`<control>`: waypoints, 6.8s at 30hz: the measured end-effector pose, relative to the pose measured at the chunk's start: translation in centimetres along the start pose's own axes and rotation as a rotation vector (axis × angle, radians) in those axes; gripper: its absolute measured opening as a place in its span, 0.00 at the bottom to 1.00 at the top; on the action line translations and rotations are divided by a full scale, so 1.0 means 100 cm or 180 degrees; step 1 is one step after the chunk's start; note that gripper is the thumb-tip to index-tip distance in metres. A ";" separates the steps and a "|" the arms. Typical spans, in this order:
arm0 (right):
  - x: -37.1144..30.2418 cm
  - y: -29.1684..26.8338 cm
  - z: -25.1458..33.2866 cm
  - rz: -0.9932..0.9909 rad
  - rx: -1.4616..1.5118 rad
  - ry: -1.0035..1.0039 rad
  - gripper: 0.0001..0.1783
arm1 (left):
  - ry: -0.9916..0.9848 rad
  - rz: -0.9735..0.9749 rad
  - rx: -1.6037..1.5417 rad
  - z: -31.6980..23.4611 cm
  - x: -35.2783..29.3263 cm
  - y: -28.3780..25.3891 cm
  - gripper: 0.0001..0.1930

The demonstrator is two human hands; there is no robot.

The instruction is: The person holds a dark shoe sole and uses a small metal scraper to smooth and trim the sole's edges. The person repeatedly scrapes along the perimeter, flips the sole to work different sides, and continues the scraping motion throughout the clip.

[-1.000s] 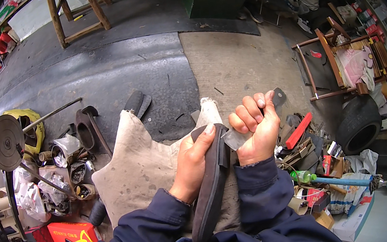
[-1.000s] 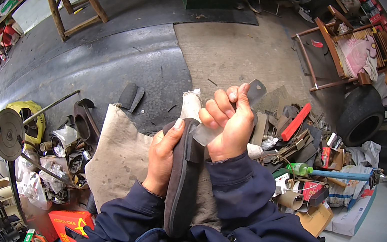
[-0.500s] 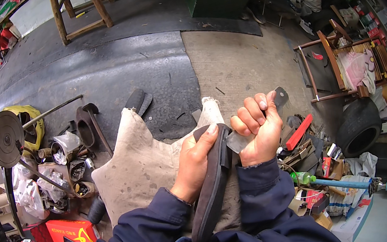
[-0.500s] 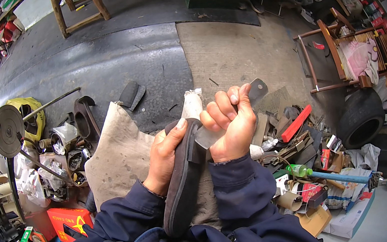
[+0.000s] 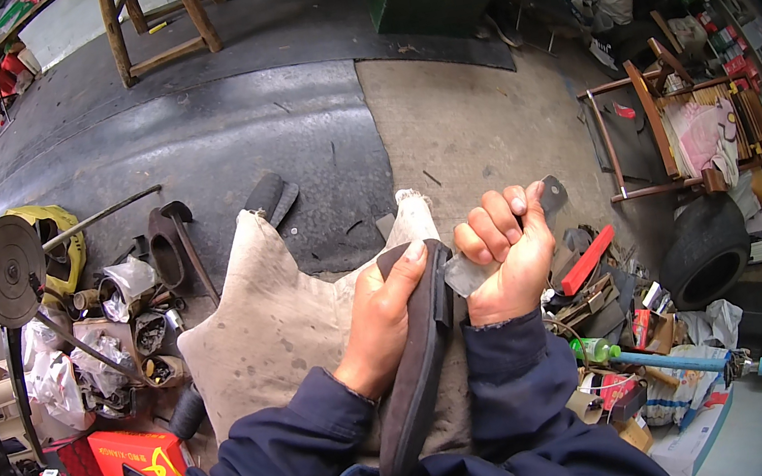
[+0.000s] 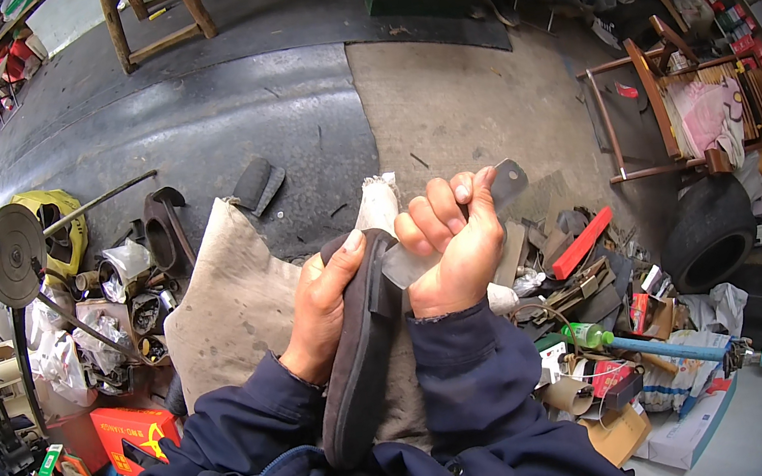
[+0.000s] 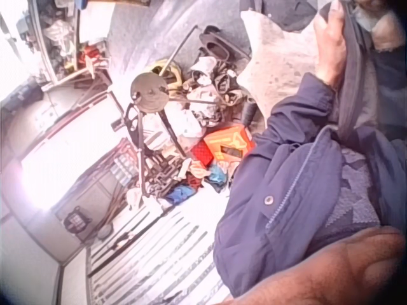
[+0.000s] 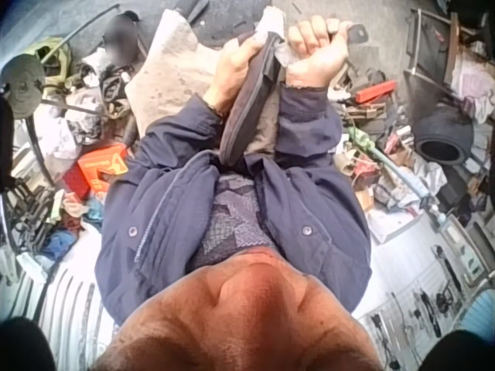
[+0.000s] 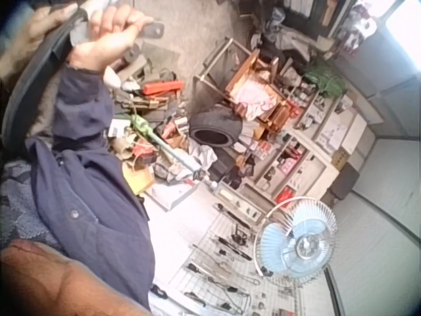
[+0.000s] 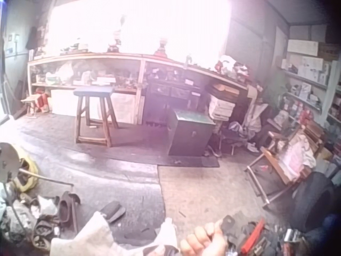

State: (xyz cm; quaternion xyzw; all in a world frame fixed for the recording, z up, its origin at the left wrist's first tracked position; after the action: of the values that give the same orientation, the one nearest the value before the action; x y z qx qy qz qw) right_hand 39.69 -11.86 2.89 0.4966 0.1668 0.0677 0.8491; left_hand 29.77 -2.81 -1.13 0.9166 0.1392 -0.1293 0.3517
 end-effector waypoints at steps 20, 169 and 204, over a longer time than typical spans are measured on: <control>-0.005 0.010 -0.009 0.0245 0.0016 0.0332 0.22 | -0.0013 0.0033 -0.0021 0.000 -0.002 0.001 0.18; -0.045 0.017 -0.022 0.0574 0.0369 0.0804 0.23 | 0.0214 -0.0098 -0.0179 0.000 -0.007 -0.001 0.16; -0.052 0.009 0.006 -0.0026 0.0071 -0.0399 0.25 | 0.0424 -0.0405 0.0290 -0.014 -0.014 -0.001 0.21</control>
State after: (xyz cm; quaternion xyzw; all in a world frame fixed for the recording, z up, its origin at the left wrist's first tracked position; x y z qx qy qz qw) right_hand 35.07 -13.33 5.07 0.5086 0.1161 0.0311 0.8526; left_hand 28.60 -1.99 0.31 0.9276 0.2142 -0.0963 0.2907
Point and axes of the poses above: each hand's wrist, its own x-axis towards the middle knuckle, its own y-axis out of the palm, z = x × y, the point moved 10 cm from there along x, towards the middle knuckle, and after that the axes turned 2 degrees about x, right-handed, at the moved point
